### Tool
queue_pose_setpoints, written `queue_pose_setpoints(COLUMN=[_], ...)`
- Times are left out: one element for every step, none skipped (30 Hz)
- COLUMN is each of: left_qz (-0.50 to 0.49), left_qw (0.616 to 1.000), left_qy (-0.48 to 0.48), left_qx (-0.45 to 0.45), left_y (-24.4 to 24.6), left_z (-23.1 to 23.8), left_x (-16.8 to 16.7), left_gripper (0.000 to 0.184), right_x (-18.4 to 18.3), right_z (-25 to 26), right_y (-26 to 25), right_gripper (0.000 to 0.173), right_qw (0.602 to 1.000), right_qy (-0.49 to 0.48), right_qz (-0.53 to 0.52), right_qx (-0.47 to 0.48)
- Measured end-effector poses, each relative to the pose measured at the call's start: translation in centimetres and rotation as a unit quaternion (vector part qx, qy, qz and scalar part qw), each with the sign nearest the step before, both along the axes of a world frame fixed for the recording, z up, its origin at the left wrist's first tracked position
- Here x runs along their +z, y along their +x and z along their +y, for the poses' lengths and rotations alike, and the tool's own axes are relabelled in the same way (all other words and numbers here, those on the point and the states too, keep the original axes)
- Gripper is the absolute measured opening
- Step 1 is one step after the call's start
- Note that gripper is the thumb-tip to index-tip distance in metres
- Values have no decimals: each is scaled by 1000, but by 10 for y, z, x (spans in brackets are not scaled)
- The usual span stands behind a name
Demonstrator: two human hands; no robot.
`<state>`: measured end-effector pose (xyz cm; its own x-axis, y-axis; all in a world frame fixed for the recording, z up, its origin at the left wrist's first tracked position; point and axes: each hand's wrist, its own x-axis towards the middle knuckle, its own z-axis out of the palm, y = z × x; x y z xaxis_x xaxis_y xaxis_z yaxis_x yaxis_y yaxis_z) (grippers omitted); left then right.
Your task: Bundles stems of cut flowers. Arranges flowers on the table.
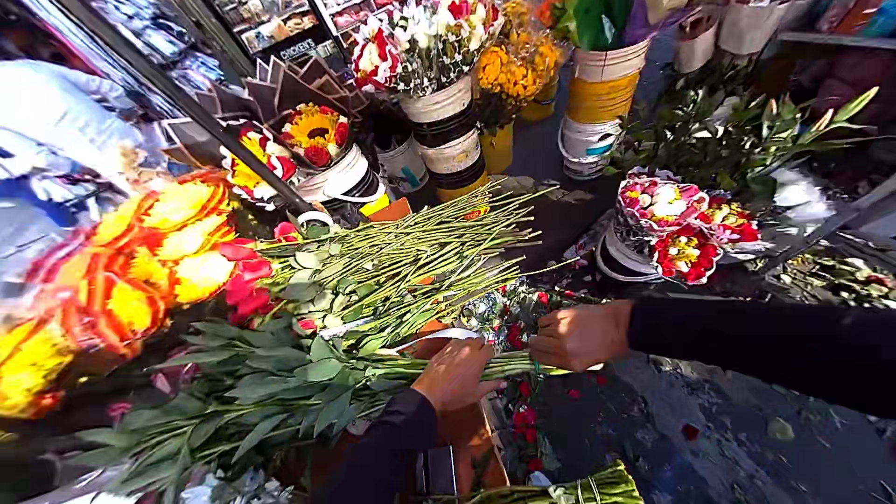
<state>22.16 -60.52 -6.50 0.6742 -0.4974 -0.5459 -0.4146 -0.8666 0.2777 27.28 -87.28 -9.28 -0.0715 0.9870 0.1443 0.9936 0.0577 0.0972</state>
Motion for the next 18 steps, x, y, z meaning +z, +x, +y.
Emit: queue_pose_setpoints(left_qz=[9, 14, 18, 21, 26, 33, 36, 38, 40, 41, 40, 37, 36, 36, 38, 41, 45, 47], left_qw=[1000, 1000, 1000, 1000, 999, 999, 999, 999, 999, 999, 999, 999, 999, 999, 999, 999, 999, 999], left_qy=[4, 4, 0, -4, -5, -5, -4, -4, -3, -4, -6, -7, -9, -9, -10, -9, -12, -16], left_qx=[-5, -11, -15, -17, -17, -16, -15, -12, -11, -10, -8, -7, -6, -6, -5, -6, -6, -9], left_y=[2, 4, 6, 8, 9, 11, 12, 13, 14, 14, 13, 13, 12, 12, 12, 13, 14, 15], left_z=[0, 1, 2, 3, 3, 3, 3, 3, 3, 3, 3, 3, 3, 3, 4, 4, 4, 4], left_x=[-1, -3, -4, -4, -4, -3, -2, -2, -2, -2, -2, -3, -3, -3, -2, -2, -1, -1], left_gripper=[60, 61, 61, 60, 60, 61, 61, 61, 61, 61, 60, 60, 59, 59, 59, 59, 59, 58], right_x=[-3, -5, -6, -7, -6, -6, -5, -4, -4, -3, -2, -1, 0, 1, 3, 6, 8, 11], right_z=[-2, -2, -1, 2, 5, 9, 12, 13, 15, 15, 16, 17, 18, 19, 20, 21, 22, 23], right_y=[5, 9, 12, 14, 15, 17, 19, 20, 22, 23, 24, 25, 26, 27, 27, 28, 29, 28], right_gripper=[13, 13, 13, 13, 14, 15, 15, 16, 18, 19, 20, 20, 20, 19, 18, 17, 16, 16], right_qw=[1000, 1000, 999, 999, 999, 998, 998, 998, 997, 996, 996, 995, 995, 995, 996, 997, 997, 997], right_qy=[10, 16, 19, 22, 26, 27, 26, 22, 24, 27, 31, 33, 33, 29, 18, 3, -10, -26], right_qz=[0, 3, 3, 2, 0, -5, -13, -20, -24, -26, -24, -19, -12, -4, 3, 10, 15, 17], right_qx=[14, 25, 33, 39, 44, 49, 55, 61, 68, 76, 85, 90, 92, 90, 85, 80, 78, 74])
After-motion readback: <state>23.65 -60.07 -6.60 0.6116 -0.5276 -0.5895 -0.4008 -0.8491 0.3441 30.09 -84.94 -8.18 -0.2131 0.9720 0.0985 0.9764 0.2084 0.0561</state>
